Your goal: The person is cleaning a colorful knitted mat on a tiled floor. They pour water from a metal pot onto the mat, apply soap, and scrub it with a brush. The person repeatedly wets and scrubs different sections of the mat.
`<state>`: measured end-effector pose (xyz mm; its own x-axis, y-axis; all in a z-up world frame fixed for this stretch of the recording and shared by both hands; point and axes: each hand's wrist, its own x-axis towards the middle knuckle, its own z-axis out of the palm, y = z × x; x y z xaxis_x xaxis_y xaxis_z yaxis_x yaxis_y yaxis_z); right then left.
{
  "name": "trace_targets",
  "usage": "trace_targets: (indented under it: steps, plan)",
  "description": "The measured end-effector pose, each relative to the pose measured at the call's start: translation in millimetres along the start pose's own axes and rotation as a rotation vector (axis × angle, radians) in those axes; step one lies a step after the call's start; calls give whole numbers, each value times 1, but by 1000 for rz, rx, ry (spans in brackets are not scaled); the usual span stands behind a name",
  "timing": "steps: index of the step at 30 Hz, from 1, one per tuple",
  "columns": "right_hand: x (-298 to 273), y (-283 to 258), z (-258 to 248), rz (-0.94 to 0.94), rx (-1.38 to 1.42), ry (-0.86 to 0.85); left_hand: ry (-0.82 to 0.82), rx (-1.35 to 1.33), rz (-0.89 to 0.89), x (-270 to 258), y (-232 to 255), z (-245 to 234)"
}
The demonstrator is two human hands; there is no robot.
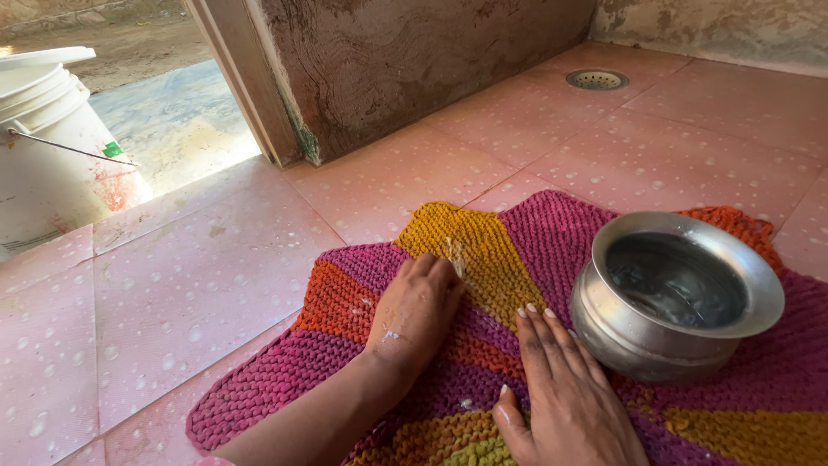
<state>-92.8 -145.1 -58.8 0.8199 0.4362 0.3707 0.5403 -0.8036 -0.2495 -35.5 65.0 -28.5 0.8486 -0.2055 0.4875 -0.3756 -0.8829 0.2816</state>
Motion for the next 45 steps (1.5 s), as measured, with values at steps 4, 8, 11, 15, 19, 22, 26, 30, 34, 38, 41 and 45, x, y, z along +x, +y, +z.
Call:
trace_targets:
  steps: [4, 8, 11, 15, 19, 22, 26, 30, 34, 38, 41, 45]
  plan:
    - [0, -2, -3, 49, -1, -54, -76, 210, -256, 1, -11, -2]
    - [2, -1, -4, 45, 3, -68, -217, 416, -193, 4, -38, 1]
    - [1, -2, -5, 49, 28, -48, -531, 649, -115, 23, -56, 12]
    - [-1, -4, -6, 31, 90, 36, -428, 302, -219, 37, -33, 25]
    - [4, -2, -10, 88, 183, 9, -270, 94, 307, 30, 48, 40]
    - [2, -6, -11, 45, 152, 92, -254, -169, 145, 6, 68, 27]
    - [0, -6, -10, 40, 146, 86, -199, -39, 362, 1, 61, 37]
    - [4, -7, -14, 72, 186, 44, -324, 110, 188, 14, 54, 71]
    - [3, -11, -20, 139, 127, -65, -398, 363, -57, 68, 47, 89]
    - [3, -10, -21, 143, 108, -107, -513, 398, -192, 97, 19, 69]
    - [4, -9, -20, 163, 166, -95, -470, 334, -122, 104, 24, 71]
    - [4, -8, -18, 143, 208, -46, -541, 354, 229, 45, 49, 65]
